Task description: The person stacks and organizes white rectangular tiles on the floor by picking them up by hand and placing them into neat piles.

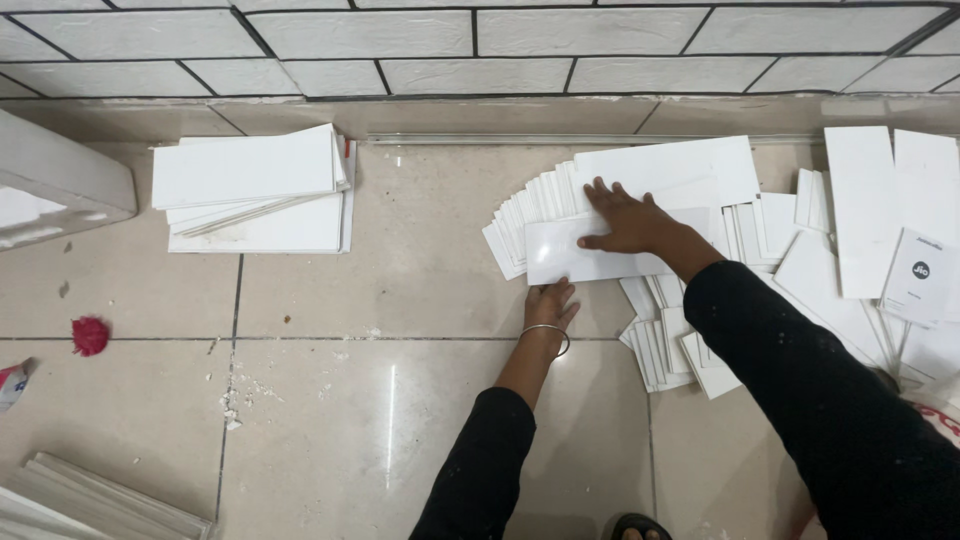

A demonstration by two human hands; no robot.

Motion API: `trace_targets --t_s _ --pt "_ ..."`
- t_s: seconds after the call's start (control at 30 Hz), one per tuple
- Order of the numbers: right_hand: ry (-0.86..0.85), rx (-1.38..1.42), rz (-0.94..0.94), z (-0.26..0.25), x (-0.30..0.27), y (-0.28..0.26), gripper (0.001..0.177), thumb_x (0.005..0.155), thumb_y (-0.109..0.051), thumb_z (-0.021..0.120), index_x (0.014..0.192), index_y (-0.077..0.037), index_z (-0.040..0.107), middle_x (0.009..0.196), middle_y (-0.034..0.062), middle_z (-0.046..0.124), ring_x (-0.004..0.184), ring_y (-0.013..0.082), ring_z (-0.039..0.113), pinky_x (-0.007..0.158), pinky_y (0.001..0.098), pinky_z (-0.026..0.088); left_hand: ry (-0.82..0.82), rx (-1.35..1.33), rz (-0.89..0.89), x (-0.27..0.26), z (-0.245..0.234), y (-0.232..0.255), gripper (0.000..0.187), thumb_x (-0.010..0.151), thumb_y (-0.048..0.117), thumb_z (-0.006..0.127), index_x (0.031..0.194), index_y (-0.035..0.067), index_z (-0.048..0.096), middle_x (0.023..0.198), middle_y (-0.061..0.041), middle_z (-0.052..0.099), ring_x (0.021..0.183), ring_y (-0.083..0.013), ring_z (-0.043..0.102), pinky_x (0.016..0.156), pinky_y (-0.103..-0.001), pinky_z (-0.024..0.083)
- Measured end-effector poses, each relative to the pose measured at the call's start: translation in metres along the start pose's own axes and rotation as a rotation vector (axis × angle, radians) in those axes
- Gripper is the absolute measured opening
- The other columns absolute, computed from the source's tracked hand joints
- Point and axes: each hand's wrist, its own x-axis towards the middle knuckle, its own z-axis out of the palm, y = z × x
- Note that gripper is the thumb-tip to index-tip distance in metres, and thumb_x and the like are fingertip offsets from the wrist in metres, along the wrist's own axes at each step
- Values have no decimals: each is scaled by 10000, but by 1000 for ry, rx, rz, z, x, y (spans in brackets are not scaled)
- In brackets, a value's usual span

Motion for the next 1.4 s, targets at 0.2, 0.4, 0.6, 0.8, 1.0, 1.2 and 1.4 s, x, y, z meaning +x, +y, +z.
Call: trace_targets --t_s 0.2,0.4,0.6,0.8,1.0,1.2,1.4 --pt "-71 94 -208 15 -42 -24 1107 797 -555 754 1636 -215 117 1667 114 181 1534 346 191 1221 536 238 32 -118 50 6 -8 -15 517 870 70 712 1355 83 535 1306 -108 608 1100 -274 641 954 -402 564" --pt "177 -14 -302 -12 -46 -26 982 725 -307 832 1568 -228 334 1584 98 430 1417 325 445 1155 427 395 125 -21 53 -3 -18 -13 506 871 49 740 1343 69 558 1268 -113 638 1044 -243 662 889 -358 587" --pt "182 -271 -170 -24 -39 -45 765 770 -173 787 1473 -192 486 1420 89 565 1296 282 537 981 430 510 87 -38 105 -6 -15 -15 512 858 0 729 1338 49 556 1261 -127 642 1093 -245 671 955 -358 601" --pt "120 -145 -120 -26 -41 -48 229 931 -219 673 1158 -202 699 1188 31 701 1162 225 629 930 447 480 34 68 143 -22 -18 -1 513 848 -14 729 1326 14 545 1257 -133 643 1096 -228 669 932 -358 595" --pt "206 495 -259 -48 -69 -74 228 1016 -245 590 1179 -93 642 1061 140 696 984 275 661 889 403 514 15 284 383 -79 -21 86 417 861 53 773 1224 -72 611 1118 -163 699 949 -210 672 821 -296 565" --pt "164 1377 -387 -33 -129 -144 254 988 -105 459 1201 -57 590 1119 62 665 1059 179 634 947 345 507 69 623 732 -179 -34 148 192 905 117 772 1011 -38 736 810 -76 707 708 -98 590 671 -261 492" --pt "125 1389 -689 -3 -181 -189 416 774 -4 467 1172 -30 583 1105 74 609 1071 169 576 970 339 477 122 684 973 -277 -55 137 193 917 76 734 1054 -58 716 848 -91 717 776 -113 628 742 -272 526"
